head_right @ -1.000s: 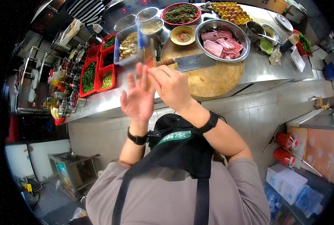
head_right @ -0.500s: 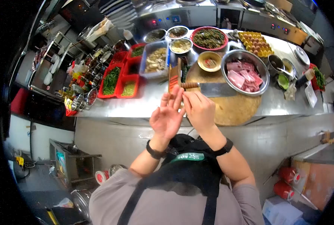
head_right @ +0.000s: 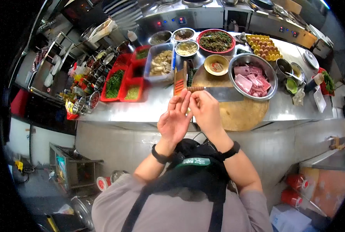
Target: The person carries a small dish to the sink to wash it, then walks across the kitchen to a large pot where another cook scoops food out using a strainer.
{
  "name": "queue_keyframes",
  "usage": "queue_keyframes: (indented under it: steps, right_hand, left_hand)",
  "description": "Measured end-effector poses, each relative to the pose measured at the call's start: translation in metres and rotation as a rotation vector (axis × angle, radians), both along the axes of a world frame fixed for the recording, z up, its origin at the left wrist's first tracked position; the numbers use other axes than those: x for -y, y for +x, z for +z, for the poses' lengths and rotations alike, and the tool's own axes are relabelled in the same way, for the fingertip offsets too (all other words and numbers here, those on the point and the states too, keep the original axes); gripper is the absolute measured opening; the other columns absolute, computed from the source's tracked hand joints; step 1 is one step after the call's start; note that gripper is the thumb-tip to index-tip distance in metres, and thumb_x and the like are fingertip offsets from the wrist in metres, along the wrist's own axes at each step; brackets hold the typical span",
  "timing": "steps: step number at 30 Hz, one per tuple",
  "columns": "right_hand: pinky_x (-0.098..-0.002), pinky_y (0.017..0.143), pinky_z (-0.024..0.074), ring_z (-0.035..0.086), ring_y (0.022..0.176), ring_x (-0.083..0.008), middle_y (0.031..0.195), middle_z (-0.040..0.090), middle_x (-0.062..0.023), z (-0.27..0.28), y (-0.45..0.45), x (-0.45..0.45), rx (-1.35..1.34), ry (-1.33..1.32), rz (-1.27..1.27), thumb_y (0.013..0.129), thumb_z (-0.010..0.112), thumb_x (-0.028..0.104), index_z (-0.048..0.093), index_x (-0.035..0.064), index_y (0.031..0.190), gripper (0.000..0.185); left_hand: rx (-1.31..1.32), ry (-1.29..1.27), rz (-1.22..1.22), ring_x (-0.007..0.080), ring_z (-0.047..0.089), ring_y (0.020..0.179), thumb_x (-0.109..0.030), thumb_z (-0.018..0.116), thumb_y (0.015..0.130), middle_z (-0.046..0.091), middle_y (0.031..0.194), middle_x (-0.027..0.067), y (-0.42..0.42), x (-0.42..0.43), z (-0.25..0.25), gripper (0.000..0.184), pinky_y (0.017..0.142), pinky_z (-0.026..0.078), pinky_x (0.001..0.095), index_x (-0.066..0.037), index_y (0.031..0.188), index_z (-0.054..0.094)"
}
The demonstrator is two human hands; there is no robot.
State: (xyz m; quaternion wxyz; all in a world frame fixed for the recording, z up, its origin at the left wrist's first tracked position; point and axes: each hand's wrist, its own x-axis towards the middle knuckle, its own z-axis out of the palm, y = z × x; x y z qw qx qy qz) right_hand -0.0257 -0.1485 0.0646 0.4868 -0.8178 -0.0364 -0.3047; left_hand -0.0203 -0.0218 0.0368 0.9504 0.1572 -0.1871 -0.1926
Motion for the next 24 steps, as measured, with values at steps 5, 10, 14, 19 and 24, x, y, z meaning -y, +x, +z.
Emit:
queue_keyframes:
  steps: [5, 10, 14, 19, 24]
  right_hand:
    - [-0.0223, 0.047, 0.0401, 0.048, 0.053, -0.005, 0.067, 0.057, -0.0004, -0.001, -0.002, -0.004, -0.289, 0.688, 0.148, 0.088, 0.058, 0.007, 0.059, -0.0027, 0.086, 0.01]
    - [-0.0213, 0.046, 0.0428, 0.054, 0.052, -0.0087, 0.071, 0.059, -0.0024, -0.01, 0.0, -0.005, -0.352, 1.066, 0.324, 0.089, 0.057, 0.009, 0.058, -0.0005, 0.09, 0.01]
    - [-0.0226, 0.05, 0.0466, 0.057, 0.054, -0.0114, 0.074, 0.059, -0.0041, -0.008, -0.001, -0.004, -0.397, 1.165, 0.384, 0.09, 0.056, 0.011, 0.058, 0.001, 0.09, 0.01]
    - [-0.0241, 0.052, 0.0498, 0.06, 0.056, -0.0132, 0.075, 0.06, -0.0054, -0.007, -0.002, -0.002, -0.413, 1.238, 0.44, 0.09, 0.055, 0.011, 0.057, 0.0016, 0.089, 0.01]
    - [-0.0249, 0.053, 0.051, 0.061, 0.057, -0.0144, 0.075, 0.061, -0.0064, -0.008, -0.001, -0.001, -0.407, 1.271, 0.482, 0.09, 0.055, 0.011, 0.057, 0.0016, 0.088, 0.01]
  left_hand:
    - [0.032, -0.037, 0.031, 0.0273, 0.02, 0.141, -0.027, 0.052, 0.085, 0.029, 0.149, 0.013, 0.003, 0.004, -0.007, 0.051, 0.115, 0.011, 0.0484, -0.007, 0.132, 0.043]
    - [0.04, -0.049, 0.044, 0.0273, 0.023, 0.14, -0.029, 0.052, 0.086, 0.031, 0.149, 0.0129, 0.005, 0.006, -0.01, 0.048, 0.109, 0.024, 0.0426, -0.008, 0.129, 0.049]
    - [0.032, -0.051, 0.071, 0.0278, 0.03, 0.137, -0.031, 0.052, 0.087, 0.039, 0.145, 0.0126, 0.006, 0.006, -0.01, 0.048, 0.104, 0.029, 0.0394, -0.008, 0.129, 0.049]
    - [-0.027, -0.114, 0.045, 0.0276, 0.03, 0.137, -0.031, 0.051, 0.088, 0.04, 0.144, 0.0129, 0.006, 0.004, -0.014, 0.047, 0.103, 0.031, 0.0383, -0.008, 0.129, 0.049]
    - [-0.03, -0.149, 0.042, 0.0273, 0.03, 0.137, -0.032, 0.051, 0.089, 0.043, 0.142, 0.0108, 0.008, 0.004, -0.017, 0.047, 0.1, 0.035, 0.0374, -0.008, 0.13, 0.049]
